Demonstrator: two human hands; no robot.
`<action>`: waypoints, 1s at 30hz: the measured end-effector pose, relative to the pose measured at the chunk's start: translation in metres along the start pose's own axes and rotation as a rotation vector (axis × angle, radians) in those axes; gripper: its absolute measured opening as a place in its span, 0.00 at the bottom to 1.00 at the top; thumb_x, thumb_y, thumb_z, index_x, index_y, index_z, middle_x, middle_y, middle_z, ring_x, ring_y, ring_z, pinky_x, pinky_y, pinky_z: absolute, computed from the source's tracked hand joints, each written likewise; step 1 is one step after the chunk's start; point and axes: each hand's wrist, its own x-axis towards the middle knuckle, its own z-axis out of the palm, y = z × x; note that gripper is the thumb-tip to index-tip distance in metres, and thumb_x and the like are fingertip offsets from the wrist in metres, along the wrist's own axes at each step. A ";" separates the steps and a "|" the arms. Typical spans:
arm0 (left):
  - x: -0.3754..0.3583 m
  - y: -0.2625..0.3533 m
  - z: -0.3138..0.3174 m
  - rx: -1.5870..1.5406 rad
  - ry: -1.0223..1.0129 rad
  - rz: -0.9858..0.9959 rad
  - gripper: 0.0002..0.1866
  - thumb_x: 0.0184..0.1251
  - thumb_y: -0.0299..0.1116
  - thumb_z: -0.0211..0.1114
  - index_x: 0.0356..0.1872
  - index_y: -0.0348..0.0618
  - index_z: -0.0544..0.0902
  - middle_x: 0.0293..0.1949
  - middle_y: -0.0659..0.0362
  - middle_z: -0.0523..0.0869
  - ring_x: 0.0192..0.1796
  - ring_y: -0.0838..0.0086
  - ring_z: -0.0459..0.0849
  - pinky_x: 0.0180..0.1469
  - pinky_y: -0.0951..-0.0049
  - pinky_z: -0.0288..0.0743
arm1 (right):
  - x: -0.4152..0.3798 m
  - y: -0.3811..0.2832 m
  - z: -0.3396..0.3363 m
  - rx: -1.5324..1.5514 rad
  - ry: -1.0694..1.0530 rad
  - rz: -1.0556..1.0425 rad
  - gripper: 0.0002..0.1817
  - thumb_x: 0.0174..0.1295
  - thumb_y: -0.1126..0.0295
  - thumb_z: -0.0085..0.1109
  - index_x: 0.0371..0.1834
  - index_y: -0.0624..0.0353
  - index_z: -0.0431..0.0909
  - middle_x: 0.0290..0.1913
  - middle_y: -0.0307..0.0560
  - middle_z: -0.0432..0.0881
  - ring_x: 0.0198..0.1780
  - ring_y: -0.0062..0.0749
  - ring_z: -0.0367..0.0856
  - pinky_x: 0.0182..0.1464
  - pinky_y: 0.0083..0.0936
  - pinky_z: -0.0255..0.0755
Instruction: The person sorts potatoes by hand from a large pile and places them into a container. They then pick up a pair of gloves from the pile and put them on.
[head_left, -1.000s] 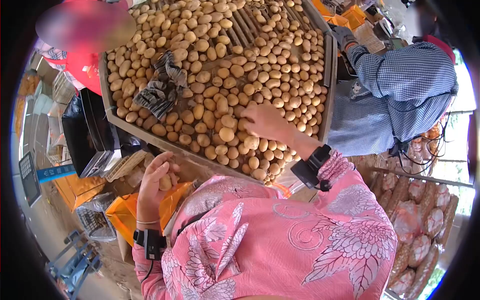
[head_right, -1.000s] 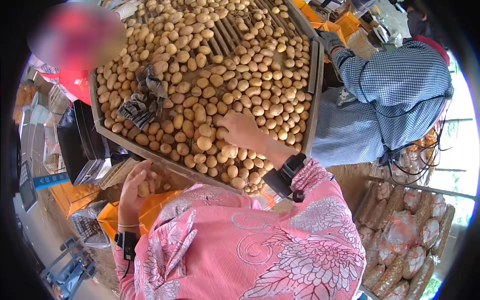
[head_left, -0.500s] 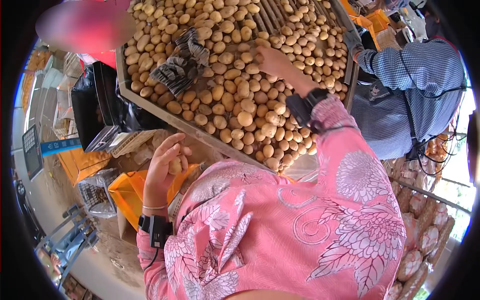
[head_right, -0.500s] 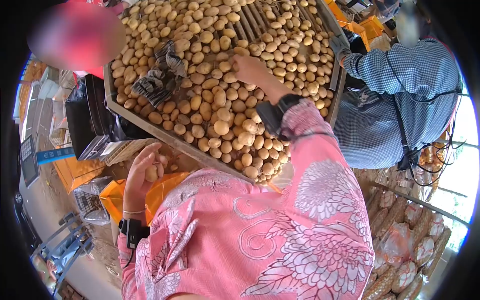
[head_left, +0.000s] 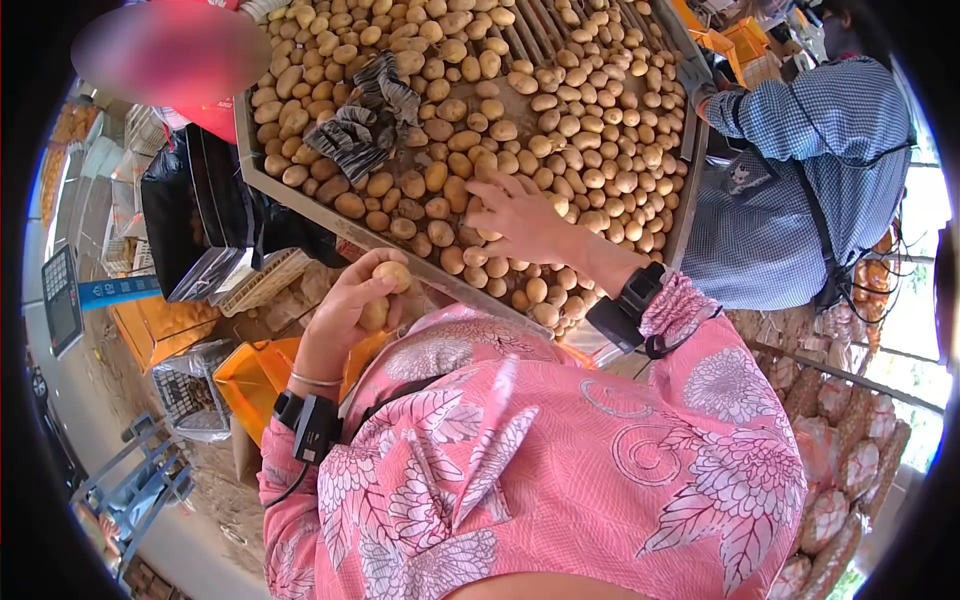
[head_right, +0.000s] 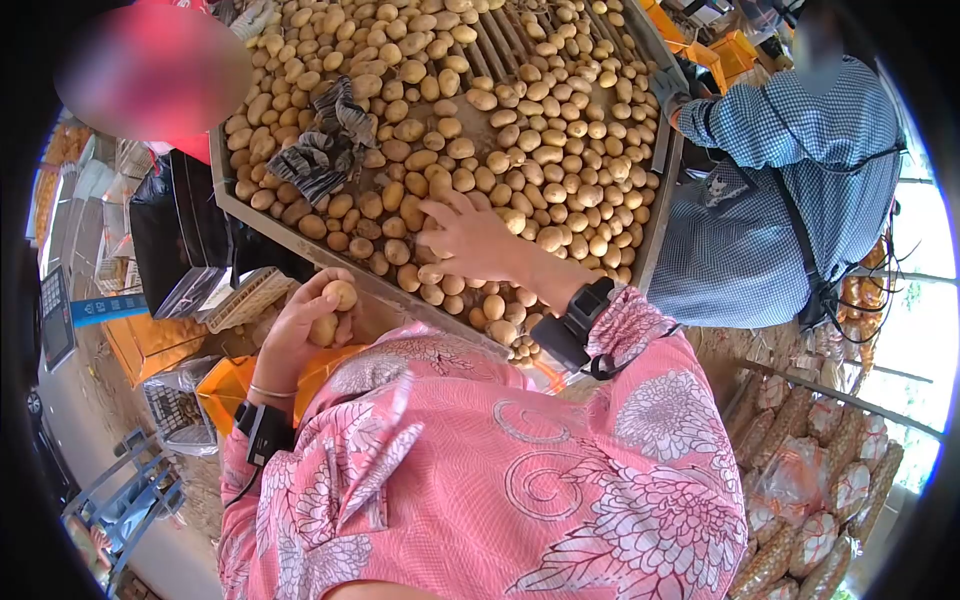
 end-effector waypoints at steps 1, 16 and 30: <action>-0.004 -0.001 -0.004 -0.005 0.000 0.008 0.17 0.57 0.36 0.61 0.45 0.42 0.70 0.30 0.54 0.77 0.19 0.77 0.73 0.24 0.81 0.68 | -0.006 0.008 -0.002 -0.006 -0.003 -0.006 0.26 0.49 0.57 0.59 0.54 0.46 0.70 0.63 0.44 0.59 0.66 0.47 0.50 0.63 0.48 0.50; -0.025 -0.011 -0.017 -0.088 0.112 0.141 0.15 0.62 0.40 0.55 0.42 0.40 0.69 0.26 0.57 0.73 0.21 0.74 0.74 0.20 0.79 0.65 | 0.035 0.027 -0.009 0.078 0.025 0.064 0.15 0.48 0.73 0.52 0.42 0.57 0.73 0.45 0.43 0.73 0.43 0.43 0.77 0.39 0.33 0.74; -0.030 -0.022 -0.010 -0.235 0.138 0.180 0.14 0.65 0.35 0.54 0.48 0.41 0.70 0.43 0.53 0.76 0.32 0.73 0.78 0.23 0.77 0.72 | 0.067 0.014 -0.008 0.684 -0.145 0.304 0.17 0.51 0.62 0.56 0.42 0.59 0.74 0.33 0.47 0.79 0.31 0.34 0.79 0.33 0.28 0.73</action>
